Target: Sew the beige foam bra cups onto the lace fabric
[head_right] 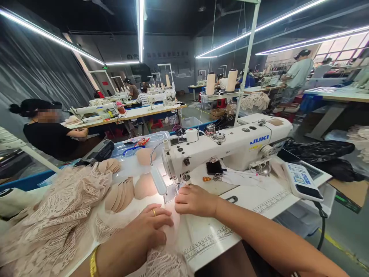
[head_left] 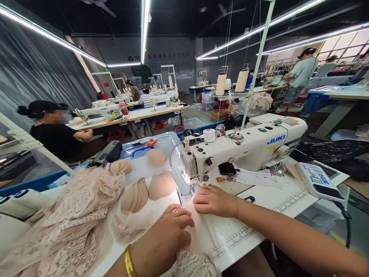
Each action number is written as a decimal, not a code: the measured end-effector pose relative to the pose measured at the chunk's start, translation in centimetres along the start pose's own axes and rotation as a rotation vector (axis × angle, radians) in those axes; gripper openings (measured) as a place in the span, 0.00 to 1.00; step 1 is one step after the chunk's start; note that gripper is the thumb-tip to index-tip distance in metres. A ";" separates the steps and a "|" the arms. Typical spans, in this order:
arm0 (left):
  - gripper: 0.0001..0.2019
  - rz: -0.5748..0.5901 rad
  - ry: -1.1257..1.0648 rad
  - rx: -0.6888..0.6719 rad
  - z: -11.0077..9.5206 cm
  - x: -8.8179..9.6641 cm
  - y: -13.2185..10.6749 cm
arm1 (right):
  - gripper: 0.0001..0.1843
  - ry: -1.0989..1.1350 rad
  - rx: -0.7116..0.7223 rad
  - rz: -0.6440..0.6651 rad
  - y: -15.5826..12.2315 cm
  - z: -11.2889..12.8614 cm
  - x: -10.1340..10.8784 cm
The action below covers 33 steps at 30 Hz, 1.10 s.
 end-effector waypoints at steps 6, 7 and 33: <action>0.06 0.069 -0.008 -0.001 3.4 -2.4 3.7 | 0.14 0.038 -0.091 0.039 -1.5 -2.5 -2.0; 0.06 0.061 -0.022 0.009 3.7 -2.3 3.7 | 0.14 0.084 -0.095 0.025 -1.8 -2.4 -1.8; 0.08 -0.021 0.000 0.063 4.2 -1.0 4.6 | 0.18 0.085 -0.370 0.095 -3.5 -4.5 -2.1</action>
Point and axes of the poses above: each hand's wrist, its own y-axis towards the middle knuckle, its own x-axis out of the back of the hand, z = x × y, the point moved 9 cm from there along y, towards the middle knuckle, and after that the axes turned 13 degrees about x, right-handed, at the moved point
